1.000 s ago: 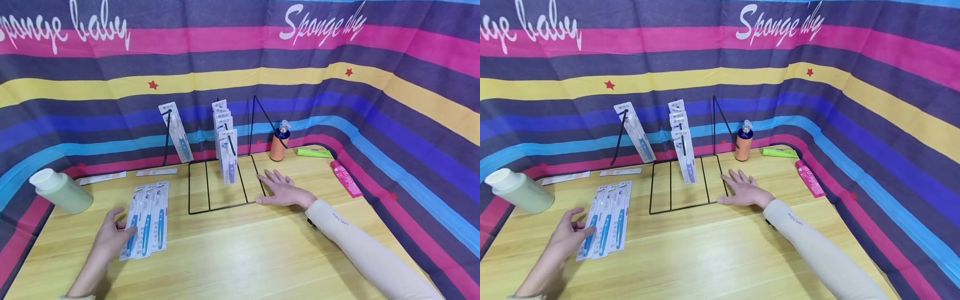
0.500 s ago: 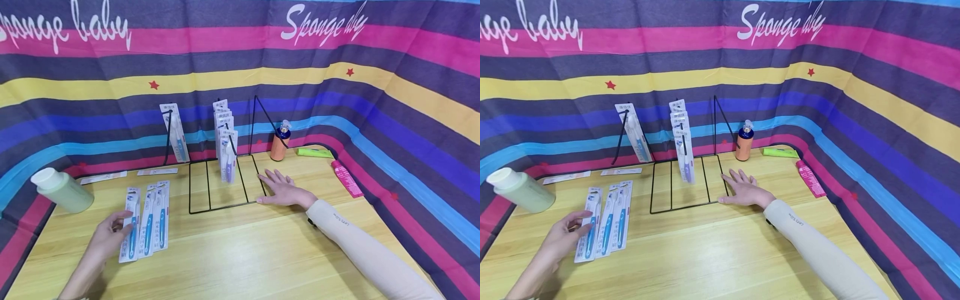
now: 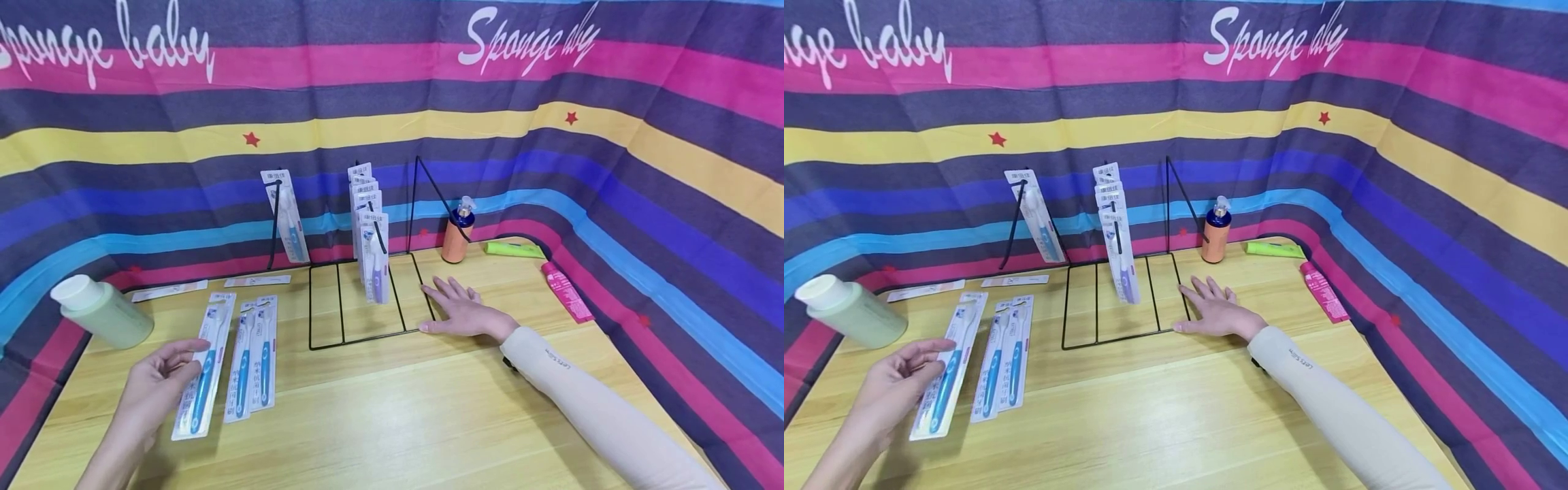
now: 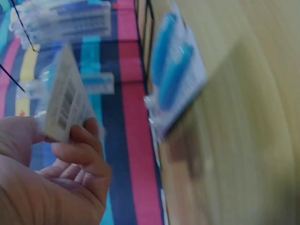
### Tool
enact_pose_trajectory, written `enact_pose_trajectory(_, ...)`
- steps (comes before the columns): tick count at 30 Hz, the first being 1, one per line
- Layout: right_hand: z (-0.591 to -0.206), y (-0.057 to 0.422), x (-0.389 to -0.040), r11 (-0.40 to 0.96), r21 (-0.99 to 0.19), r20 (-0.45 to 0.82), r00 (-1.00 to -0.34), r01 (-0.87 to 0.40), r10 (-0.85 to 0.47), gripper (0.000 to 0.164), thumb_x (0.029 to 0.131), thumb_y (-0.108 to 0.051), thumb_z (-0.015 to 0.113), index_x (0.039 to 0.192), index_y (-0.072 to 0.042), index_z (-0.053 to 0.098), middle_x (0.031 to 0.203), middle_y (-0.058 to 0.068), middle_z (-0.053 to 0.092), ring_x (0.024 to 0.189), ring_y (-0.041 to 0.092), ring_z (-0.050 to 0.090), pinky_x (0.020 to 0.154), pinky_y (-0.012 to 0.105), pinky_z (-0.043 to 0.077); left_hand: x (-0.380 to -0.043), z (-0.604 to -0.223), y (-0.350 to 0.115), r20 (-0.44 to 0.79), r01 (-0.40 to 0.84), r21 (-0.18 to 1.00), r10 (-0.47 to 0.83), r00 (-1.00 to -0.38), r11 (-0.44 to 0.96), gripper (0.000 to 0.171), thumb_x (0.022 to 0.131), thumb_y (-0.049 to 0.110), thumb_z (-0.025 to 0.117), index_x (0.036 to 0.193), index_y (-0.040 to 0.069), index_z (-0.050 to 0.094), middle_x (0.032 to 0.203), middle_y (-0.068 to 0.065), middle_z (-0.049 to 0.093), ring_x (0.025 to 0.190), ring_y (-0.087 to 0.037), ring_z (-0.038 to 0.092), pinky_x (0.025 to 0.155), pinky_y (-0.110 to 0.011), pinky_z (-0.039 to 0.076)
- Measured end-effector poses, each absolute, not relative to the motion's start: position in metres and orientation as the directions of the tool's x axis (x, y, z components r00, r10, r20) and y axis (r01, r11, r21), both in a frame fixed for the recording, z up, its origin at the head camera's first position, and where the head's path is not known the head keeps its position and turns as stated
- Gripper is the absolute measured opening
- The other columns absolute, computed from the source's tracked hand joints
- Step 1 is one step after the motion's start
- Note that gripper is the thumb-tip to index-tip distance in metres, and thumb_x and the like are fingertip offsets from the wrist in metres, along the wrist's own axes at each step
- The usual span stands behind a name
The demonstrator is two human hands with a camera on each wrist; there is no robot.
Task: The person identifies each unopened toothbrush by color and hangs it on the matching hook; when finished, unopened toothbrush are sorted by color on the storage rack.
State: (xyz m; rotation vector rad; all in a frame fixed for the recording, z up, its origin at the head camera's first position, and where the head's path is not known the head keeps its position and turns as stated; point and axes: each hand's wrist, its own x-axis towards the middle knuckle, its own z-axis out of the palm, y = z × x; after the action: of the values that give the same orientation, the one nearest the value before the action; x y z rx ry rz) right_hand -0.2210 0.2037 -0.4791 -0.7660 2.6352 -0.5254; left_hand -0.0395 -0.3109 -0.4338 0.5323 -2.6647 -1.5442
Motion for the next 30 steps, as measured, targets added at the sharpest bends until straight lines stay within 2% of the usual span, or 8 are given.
enact_pose_trajectory(3,-0.480,0.204,-0.221,0.786,-0.430,-0.216,-0.795,-0.444,-0.567,0.098,0.103,-0.069,0.062,0.177,-0.021,0.020,0.183,0.014,0.004,0.165,0.045,-0.005,0.121,0.080,0.002,-0.035,-0.427,-0.299,-0.104,-0.218,0.892,-0.290,-0.951,0.395,0.034,0.107,0.002,0.063,0.138,0.011,0.069,0.102,0.021,0.071,0.085,-0.005,0.065,0.060,-0.027,0.056)
enact_pose_trajectory(6,-0.480,0.204,-0.221,0.787,-0.429,-0.215,-0.796,-0.444,-0.566,0.098,0.103,-0.070,0.062,0.177,-0.021,0.020,0.182,0.014,0.004,0.165,0.045,-0.005,0.122,0.080,0.002,-0.032,-0.421,-0.287,-0.025,-0.114,0.942,-0.273,-0.962,0.316,0.034,0.106,-0.003,0.064,0.133,0.017,0.072,0.102,0.020,0.075,0.078,-0.006,0.068,0.055,-0.027,0.055)
enact_pose_trajectory(9,-0.479,0.204,-0.221,0.787,-0.428,-0.209,-0.798,-0.445,-0.565,0.098,0.103,-0.069,0.062,0.177,-0.021,0.021,0.182,0.014,0.004,0.165,0.045,-0.005,0.122,0.079,0.001,-0.031,-0.415,-0.275,0.077,0.009,0.966,-0.256,-0.964,0.258,0.035,0.104,-0.008,0.065,0.131,0.012,0.072,0.105,0.011,0.077,0.073,-0.010,0.065,0.051,-0.025,0.052)
enact_pose_trajectory(13,-0.479,0.204,-0.221,0.784,-0.435,-0.207,-0.797,-0.444,-0.567,0.098,0.103,-0.069,0.062,0.177,-0.021,0.020,0.182,0.014,0.003,0.165,0.044,-0.006,0.122,0.079,0.000,-0.026,-0.408,-0.257,0.228,0.154,0.944,-0.241,-0.943,0.291,0.032,0.102,-0.014,0.065,0.129,0.002,0.069,0.105,0.004,0.077,0.074,-0.010,0.066,0.052,-0.023,0.053)
enact_pose_trajectory(18,-0.482,0.204,-0.220,0.777,-0.443,-0.215,-0.789,-0.447,-0.576,0.098,0.103,-0.070,0.061,0.177,-0.022,0.019,0.183,0.014,0.001,0.165,0.044,-0.007,0.123,0.078,0.000,-0.018,-0.402,-0.233,0.407,0.362,0.905,-0.207,-0.890,0.222,0.027,0.095,-0.026,0.060,0.118,-0.014,0.065,0.099,-0.006,0.076,0.076,-0.011,0.068,0.057,-0.021,0.056)
enact_pose_trajectory(20,-0.483,0.204,-0.220,0.776,-0.445,-0.212,-0.789,-0.447,-0.576,0.099,0.103,-0.071,0.061,0.177,-0.022,0.019,0.183,0.014,0.002,0.165,0.044,-0.007,0.123,0.078,0.000,-0.016,-0.401,-0.225,0.463,0.429,0.880,-0.170,-0.870,0.202,0.026,0.091,-0.030,0.058,0.113,-0.017,0.063,0.099,-0.005,0.074,0.078,-0.011,0.069,0.062,-0.020,0.057)
enact_pose_trajectory(25,-0.482,0.205,-0.220,0.774,-0.453,-0.210,-0.790,-0.443,-0.575,0.098,0.103,-0.070,0.062,0.177,-0.021,0.020,0.183,0.014,0.002,0.165,0.044,-0.007,0.122,0.078,-0.001,-0.017,-0.403,-0.210,0.583,0.551,0.790,-0.055,-0.810,0.269,0.029,0.087,-0.032,0.058,0.108,-0.015,0.065,0.106,-0.005,0.072,0.088,-0.008,0.070,0.077,-0.018,0.059)
enact_pose_trajectory(30,-0.481,0.206,-0.220,0.779,-0.443,-0.212,-0.793,-0.443,-0.571,0.097,0.103,-0.070,0.061,0.177,-0.023,0.019,0.183,0.013,0.002,0.165,0.043,-0.007,0.123,0.078,0.000,-0.025,-0.409,-0.202,0.584,0.551,0.772,-0.011,-0.812,0.318,0.031,0.087,-0.030,0.060,0.109,-0.010,0.068,0.108,-0.006,0.071,0.094,-0.011,0.066,0.080,-0.018,0.057)
